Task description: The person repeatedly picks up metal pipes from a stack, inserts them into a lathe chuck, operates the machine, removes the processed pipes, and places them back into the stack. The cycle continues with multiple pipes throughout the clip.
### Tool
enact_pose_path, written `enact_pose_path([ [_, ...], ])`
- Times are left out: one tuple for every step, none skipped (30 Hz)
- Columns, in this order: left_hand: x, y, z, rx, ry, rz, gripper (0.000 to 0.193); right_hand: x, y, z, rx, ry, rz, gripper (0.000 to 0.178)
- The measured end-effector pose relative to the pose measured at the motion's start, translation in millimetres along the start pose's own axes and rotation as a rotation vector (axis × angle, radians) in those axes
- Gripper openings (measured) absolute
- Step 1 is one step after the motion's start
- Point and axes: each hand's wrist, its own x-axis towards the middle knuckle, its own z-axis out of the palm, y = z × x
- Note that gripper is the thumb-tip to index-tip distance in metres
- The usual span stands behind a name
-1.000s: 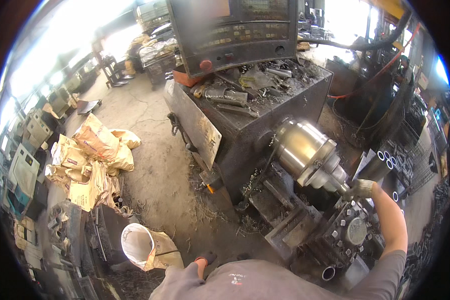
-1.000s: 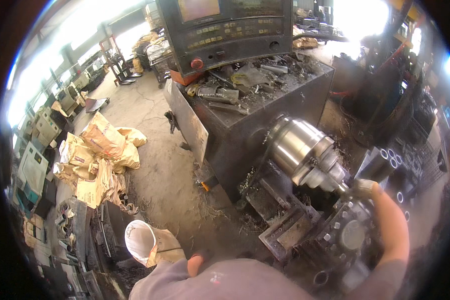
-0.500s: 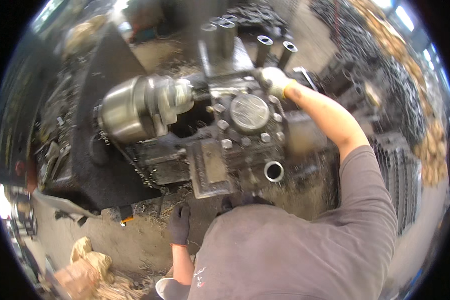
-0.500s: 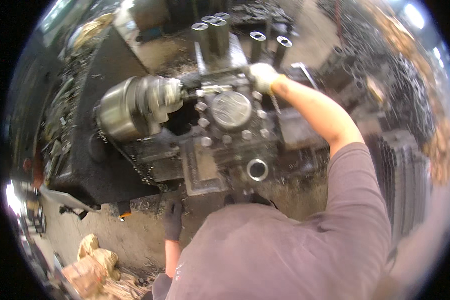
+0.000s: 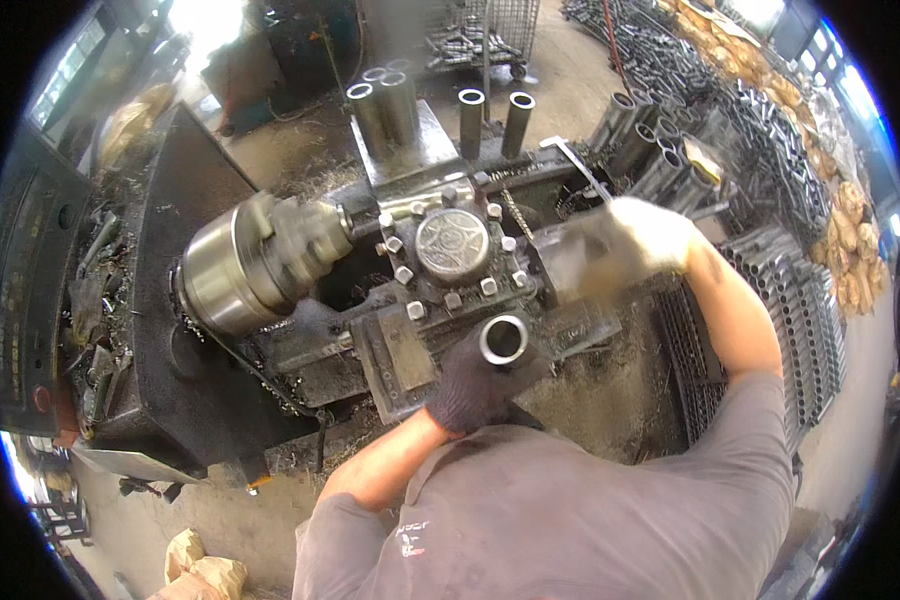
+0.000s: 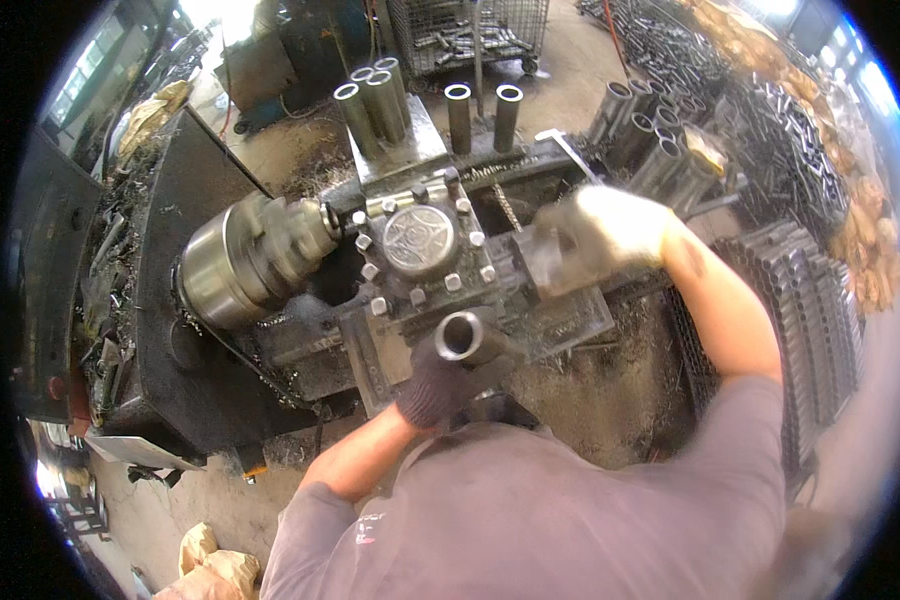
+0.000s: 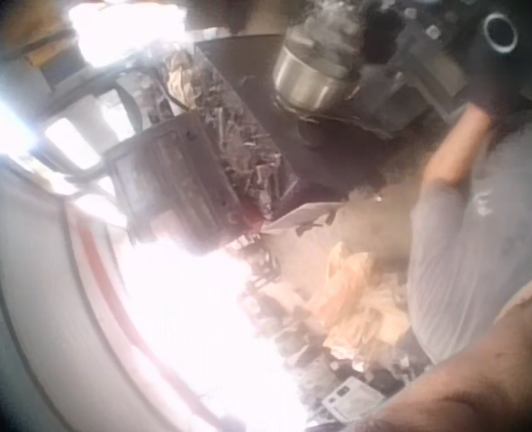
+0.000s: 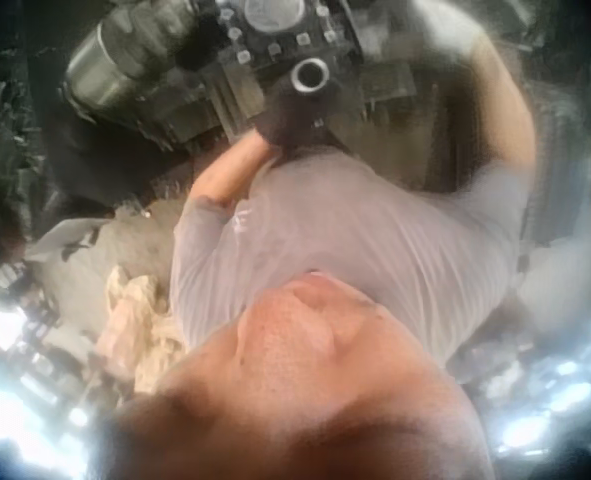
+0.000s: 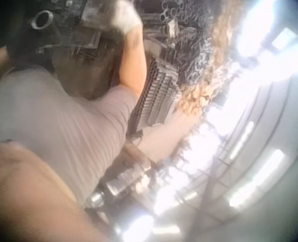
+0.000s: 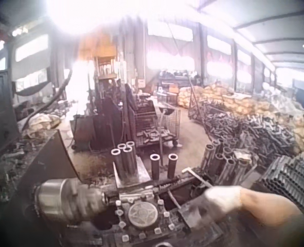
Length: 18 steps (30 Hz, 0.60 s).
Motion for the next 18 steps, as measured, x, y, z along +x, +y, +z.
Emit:
enact_pose_path([
  [3.5,9.6,-4.9,-0.165,0.106,0.235,0.049,-3.1,-16.2,6.3,0.243,0.019,-0.227,0.055],
  [7.5,21.3,-9.6,-0.302,0.190,0.417,0.050,-5.9,-30.7,11.5,0.161,0.073,-0.398,0.061],
  [10.9,33.5,-17.1,-0.419,0.254,0.556,0.051,-8.8,-45.4,18.6,0.075,0.142,-0.564,0.068],
  [15.4,42.8,-33.0,-0.279,0.266,0.651,0.053,-6.0,-58.7,23.9,0.069,0.207,-0.516,0.062],
  [14.2,53.8,-41.3,-0.312,0.288,0.592,0.052,-1.9,-68.1,23.2,0.061,0.275,-0.469,0.057],
  [10.8,60.6,-51.9,-0.496,0.256,0.480,0.052,8.0,-74.7,21.8,0.131,0.262,-0.448,0.052],
  [16.4,64.2,-56.4,-0.442,0.441,0.533,0.054,20.7,-78.0,15.1,0.202,0.246,-0.425,0.048],
  [9.4,62.5,-67.1,-0.367,0.448,0.446,0.055,35.4,-77.3,4.8,-0.014,0.366,-0.387,0.043],
  [-1.7,57.6,-75.8,-0.316,0.471,0.294,0.056,50.8,-73.6,-9.4,-0.013,0.354,-0.268,0.035],
  [-19.7,50.9,-74.5,-0.403,0.593,0.158,0.058,71.6,-69.4,-19.4,0.038,0.354,-0.172,0.031],
  [-26.5,36.5,-77.6,-0.213,0.736,0.207,0.060,98.9,-64.5,-30.4,-0.101,0.457,-0.350,0.032],
  [-42.4,19.5,-87.0,0.027,0.727,0.155,0.050,126.4,-58.8,-37.2,-0.167,0.434,-0.264,0.034],
  [-65.3,3.6,-87.3,-0.090,0.715,0.042,0.042,153.5,-50.9,-44.2,-0.272,0.374,-0.146,0.034],
  [-88.0,-12.2,-84.3,-0.205,0.704,-0.062,0.033,179.5,-43.7,-43.7,-0.348,0.386,-0.169,0.034],
  [-105.0,-29.4,-81.4,-0.257,0.810,-0.125,0.028,202.0,-35.6,-38.8,-0.424,0.400,-0.191,0.033],
  [-119.5,-45.8,-78.7,-0.305,0.919,-0.178,0.023,220.8,-26.9,-32.5,-0.465,0.346,-0.158,0.033],
  [-134.4,-59.5,-75.3,-0.191,0.957,-0.234,0.022,238.3,-19.6,-25.5,-0.506,0.289,-0.128,0.033],
  [-146.3,-72.1,-72.7,-0.079,0.993,-0.291,0.022,249.4,-9.9,-19.1,-0.530,0.279,-0.233,0.034],
])
